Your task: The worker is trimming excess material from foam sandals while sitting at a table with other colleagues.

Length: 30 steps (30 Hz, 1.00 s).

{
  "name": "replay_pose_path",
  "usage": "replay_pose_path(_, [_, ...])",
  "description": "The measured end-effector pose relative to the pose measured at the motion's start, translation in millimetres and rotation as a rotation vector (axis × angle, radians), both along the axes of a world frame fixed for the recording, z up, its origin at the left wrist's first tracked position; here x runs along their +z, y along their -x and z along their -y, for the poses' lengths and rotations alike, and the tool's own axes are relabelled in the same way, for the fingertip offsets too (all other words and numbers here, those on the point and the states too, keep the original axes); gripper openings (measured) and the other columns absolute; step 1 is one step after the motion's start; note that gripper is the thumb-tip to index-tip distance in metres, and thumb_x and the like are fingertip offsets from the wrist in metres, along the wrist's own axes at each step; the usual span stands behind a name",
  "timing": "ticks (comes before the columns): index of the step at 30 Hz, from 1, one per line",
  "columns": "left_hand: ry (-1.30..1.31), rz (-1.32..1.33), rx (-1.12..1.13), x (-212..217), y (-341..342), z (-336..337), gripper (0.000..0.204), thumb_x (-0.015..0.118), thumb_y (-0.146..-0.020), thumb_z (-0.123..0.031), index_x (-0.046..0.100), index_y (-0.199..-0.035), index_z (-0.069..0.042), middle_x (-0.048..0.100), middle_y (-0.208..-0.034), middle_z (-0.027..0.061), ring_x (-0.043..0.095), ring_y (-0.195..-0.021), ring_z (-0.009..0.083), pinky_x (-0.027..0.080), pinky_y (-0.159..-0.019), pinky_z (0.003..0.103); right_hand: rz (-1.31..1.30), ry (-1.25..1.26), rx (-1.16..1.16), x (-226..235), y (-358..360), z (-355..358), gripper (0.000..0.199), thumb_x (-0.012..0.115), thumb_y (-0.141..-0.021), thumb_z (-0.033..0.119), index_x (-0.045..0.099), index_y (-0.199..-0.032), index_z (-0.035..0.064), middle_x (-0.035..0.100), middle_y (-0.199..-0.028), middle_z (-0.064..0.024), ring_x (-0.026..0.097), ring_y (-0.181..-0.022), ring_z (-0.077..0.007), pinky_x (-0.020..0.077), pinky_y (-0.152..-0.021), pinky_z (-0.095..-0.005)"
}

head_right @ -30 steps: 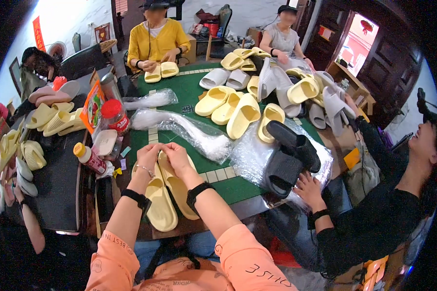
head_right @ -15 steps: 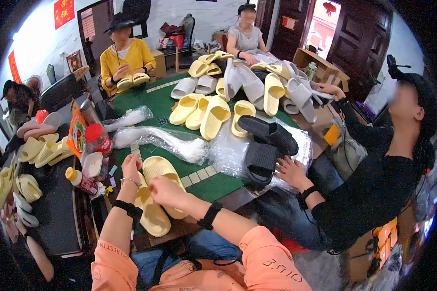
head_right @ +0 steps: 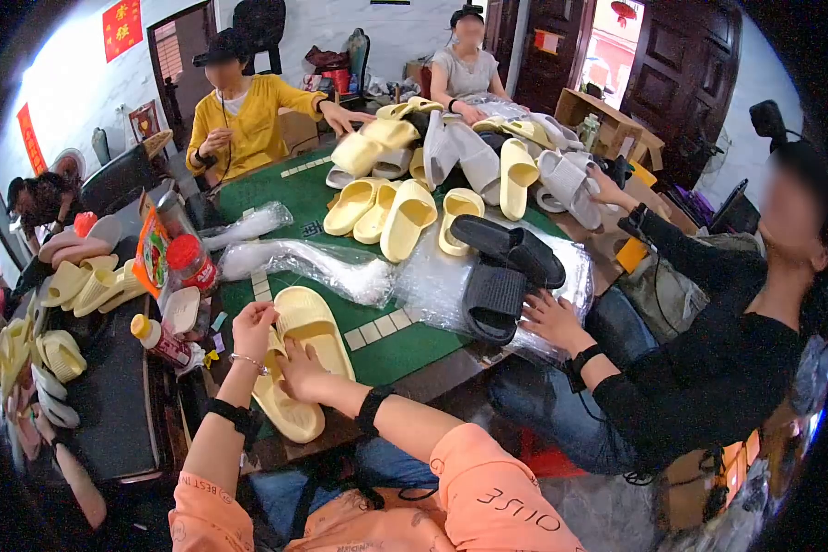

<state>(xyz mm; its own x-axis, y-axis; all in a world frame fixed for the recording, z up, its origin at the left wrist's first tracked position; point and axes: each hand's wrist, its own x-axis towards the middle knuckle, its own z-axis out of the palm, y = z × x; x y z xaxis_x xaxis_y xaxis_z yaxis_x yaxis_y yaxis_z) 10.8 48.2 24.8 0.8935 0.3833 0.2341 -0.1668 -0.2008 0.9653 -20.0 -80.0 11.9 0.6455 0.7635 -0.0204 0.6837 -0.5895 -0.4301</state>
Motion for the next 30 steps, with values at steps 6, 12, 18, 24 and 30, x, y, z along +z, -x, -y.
replay_pose_path(6, [-0.453, 0.061, 0.255, 5.3, 32.2, 19.9, 0.03, 0.056, -0.069, -0.005, 0.055, -0.1, -0.005, 0.056, -0.092, 0.0096, 0.052, -0.087, 0.0221, 0.04, -0.08, 0.03, 0.019, -0.301, 0.108, -39.9, -8.7, -1.1, 0.054, 0.052, -0.071, 0.011, 0.035, -0.122, 0.0083, 0.026, -0.124, -0.0261, 0.023, -0.117, -0.0393, 0.0206, -0.092, -0.0537])
replay_pose_path(12, [-0.57, 0.408, 0.258, 85.2, 92.6, 42.3, 0.022, 0.056, -0.067, -0.001, 0.058, -0.088, -0.006, 0.053, -0.087, 0.01, 0.047, -0.086, 0.0272, 0.039, -0.078, 0.034, -0.117, -0.613, -0.005, -20.4, -0.7, 28.8, 0.038, 0.05, -0.074, 0.01, 0.044, -0.111, 0.0032, 0.031, -0.124, -0.0205, 0.028, -0.114, -0.0377, 0.0178, -0.097, -0.0502])
replay_pose_path(18, [-0.608, 0.354, 0.502, 113.3, 153.5, -21.5, 0.016, 0.055, -0.067, 0.001, 0.058, -0.081, -0.003, 0.054, -0.076, 0.0094, 0.05, -0.078, 0.0239, 0.039, -0.074, 0.032, 0.341, -0.452, -0.224, 75.9, -13.4, 82.1, 0.029, 0.042, -0.084, 0.018, 0.043, -0.102, -0.0052, 0.03, -0.12, -0.0292, 0.023, -0.118, -0.0404, 0.0167, -0.099, -0.0444])
replay_pose_path(24, [-0.321, 0.165, 0.742, 92.9, 170.1, -128.6, 0.012, 0.052, -0.07, -0.003, 0.062, -0.078, -0.004, 0.058, -0.07, 0.0092, 0.055, -0.061, 0.0168, 0.044, -0.057, 0.026, 0.486, -0.386, -0.54, 125.9, -152.4, 191.6, 0.033, 0.036, -0.086, 0.022, 0.044, -0.105, -0.0038, 0.03, -0.124, -0.0248, 0.025, -0.119, -0.0343, 0.0186, -0.099, -0.0374])
replay_pose_path(30, [-0.081, -0.01, 0.884, 94.6, 177.3, -205.6, 0.019, 0.05, -0.067, 0.0, 0.064, -0.08, -0.004, 0.057, -0.066, -0.0003, 0.049, -0.061, 0.0057, 0.039, -0.054, 0.019, 1.044, 0.214, -0.564, 83.8, -332.6, 384.4, 0.033, 0.035, -0.086, 0.02, 0.048, -0.105, -0.0027, 0.032, -0.122, -0.0243, 0.031, -0.113, -0.0366, 0.0229, -0.097, -0.0382])
